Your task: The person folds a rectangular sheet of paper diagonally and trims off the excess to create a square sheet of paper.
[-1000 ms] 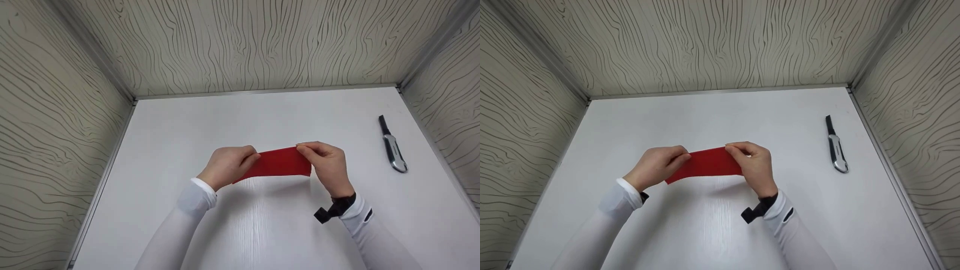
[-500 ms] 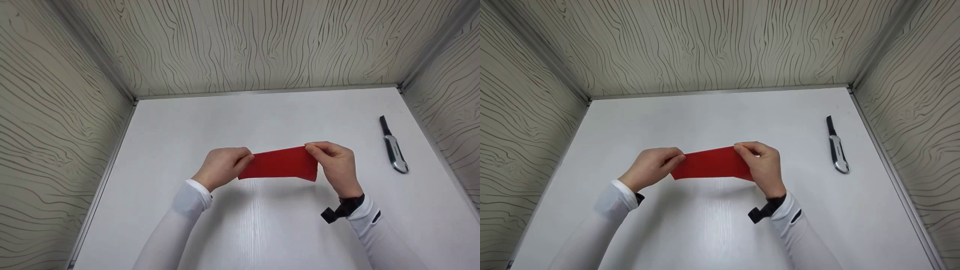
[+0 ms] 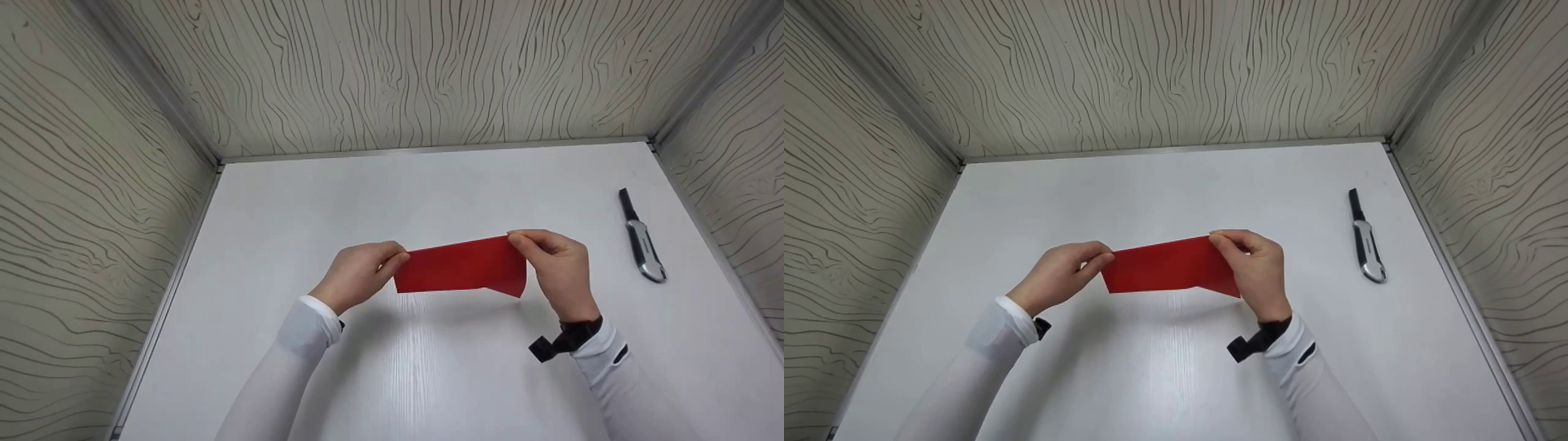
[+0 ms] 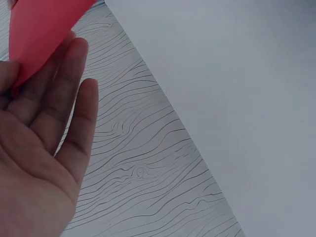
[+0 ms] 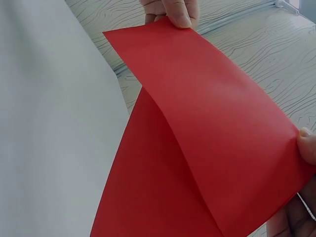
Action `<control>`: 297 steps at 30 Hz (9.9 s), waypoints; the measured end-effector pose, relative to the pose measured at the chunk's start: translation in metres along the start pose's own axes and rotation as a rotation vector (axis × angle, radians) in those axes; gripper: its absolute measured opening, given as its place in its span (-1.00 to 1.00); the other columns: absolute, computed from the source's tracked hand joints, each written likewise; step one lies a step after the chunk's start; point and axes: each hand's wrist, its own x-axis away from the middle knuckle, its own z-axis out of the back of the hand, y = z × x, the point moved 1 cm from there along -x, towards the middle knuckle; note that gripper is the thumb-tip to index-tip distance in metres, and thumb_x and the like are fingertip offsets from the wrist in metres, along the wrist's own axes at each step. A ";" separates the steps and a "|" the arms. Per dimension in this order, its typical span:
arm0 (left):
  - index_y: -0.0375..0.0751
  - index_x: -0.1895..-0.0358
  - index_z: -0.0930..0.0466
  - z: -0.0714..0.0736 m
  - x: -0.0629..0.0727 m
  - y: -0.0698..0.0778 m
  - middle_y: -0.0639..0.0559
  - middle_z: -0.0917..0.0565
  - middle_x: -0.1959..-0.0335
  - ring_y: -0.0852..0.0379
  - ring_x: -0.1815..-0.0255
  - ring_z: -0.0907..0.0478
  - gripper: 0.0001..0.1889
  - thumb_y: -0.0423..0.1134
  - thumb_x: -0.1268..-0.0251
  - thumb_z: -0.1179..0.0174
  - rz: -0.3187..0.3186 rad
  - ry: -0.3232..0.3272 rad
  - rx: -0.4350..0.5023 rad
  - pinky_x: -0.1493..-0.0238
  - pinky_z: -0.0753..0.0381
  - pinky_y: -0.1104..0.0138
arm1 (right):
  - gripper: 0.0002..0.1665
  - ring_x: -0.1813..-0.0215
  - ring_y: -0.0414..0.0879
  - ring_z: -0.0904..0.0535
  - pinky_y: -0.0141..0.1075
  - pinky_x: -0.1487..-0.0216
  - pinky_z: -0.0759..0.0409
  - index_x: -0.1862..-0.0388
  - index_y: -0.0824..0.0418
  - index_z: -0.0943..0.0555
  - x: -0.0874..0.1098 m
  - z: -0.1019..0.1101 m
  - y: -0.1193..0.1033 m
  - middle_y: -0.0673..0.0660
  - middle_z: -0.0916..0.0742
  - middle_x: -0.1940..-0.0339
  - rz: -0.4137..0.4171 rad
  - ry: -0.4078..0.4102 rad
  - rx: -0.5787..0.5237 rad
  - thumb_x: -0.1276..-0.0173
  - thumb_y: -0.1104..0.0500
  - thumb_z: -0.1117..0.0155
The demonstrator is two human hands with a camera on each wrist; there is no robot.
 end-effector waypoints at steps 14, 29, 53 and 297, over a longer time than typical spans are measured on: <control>0.14 -0.07 -0.78 0.005 0.004 -0.004 0.40 -0.73 0.14 0.30 0.02 -0.65 -0.77 -0.01 -0.53 -0.20 0.100 -0.098 0.264 -0.13 -0.60 0.23 | -0.68 0.06 0.07 -0.68 -0.31 0.03 -0.69 -0.01 0.23 -0.80 0.001 0.006 0.001 0.16 -0.81 0.13 -0.034 0.017 0.006 -0.42 0.05 -0.42; 0.22 0.01 -0.83 0.007 0.007 -0.010 0.41 -0.76 0.21 0.34 0.10 -0.69 -0.78 0.08 -0.45 -0.26 0.136 -0.068 0.282 -0.08 -0.64 0.22 | -0.70 0.06 0.09 -0.68 -0.30 0.01 -0.67 0.02 0.24 -0.81 0.001 0.008 0.002 0.19 -0.82 0.15 -0.044 0.004 -0.008 -0.40 0.08 -0.44; 0.04 -0.03 -0.81 -0.016 -0.024 0.058 0.22 -0.80 0.12 0.29 0.06 -0.71 -0.79 -0.11 -0.44 -0.32 -0.217 0.276 -0.128 -0.22 -0.55 0.32 | -0.87 0.27 -0.10 -0.61 -0.39 0.19 -0.58 0.20 0.28 -0.82 0.022 -0.068 -0.053 0.13 -0.81 0.31 0.297 -0.125 0.020 -0.28 0.40 -0.47; 0.14 -0.63 -0.17 -0.148 0.018 0.000 0.02 -0.35 -0.52 -0.08 -0.50 -0.27 -0.16 0.20 -0.34 -0.28 0.177 -0.153 -0.412 -0.51 -0.25 0.00 | -0.37 -0.48 0.31 -0.32 0.23 -0.44 -0.30 -0.46 0.21 -0.50 0.039 -0.066 0.085 0.27 -0.48 -0.49 0.159 -0.618 0.939 -0.52 -0.04 -0.23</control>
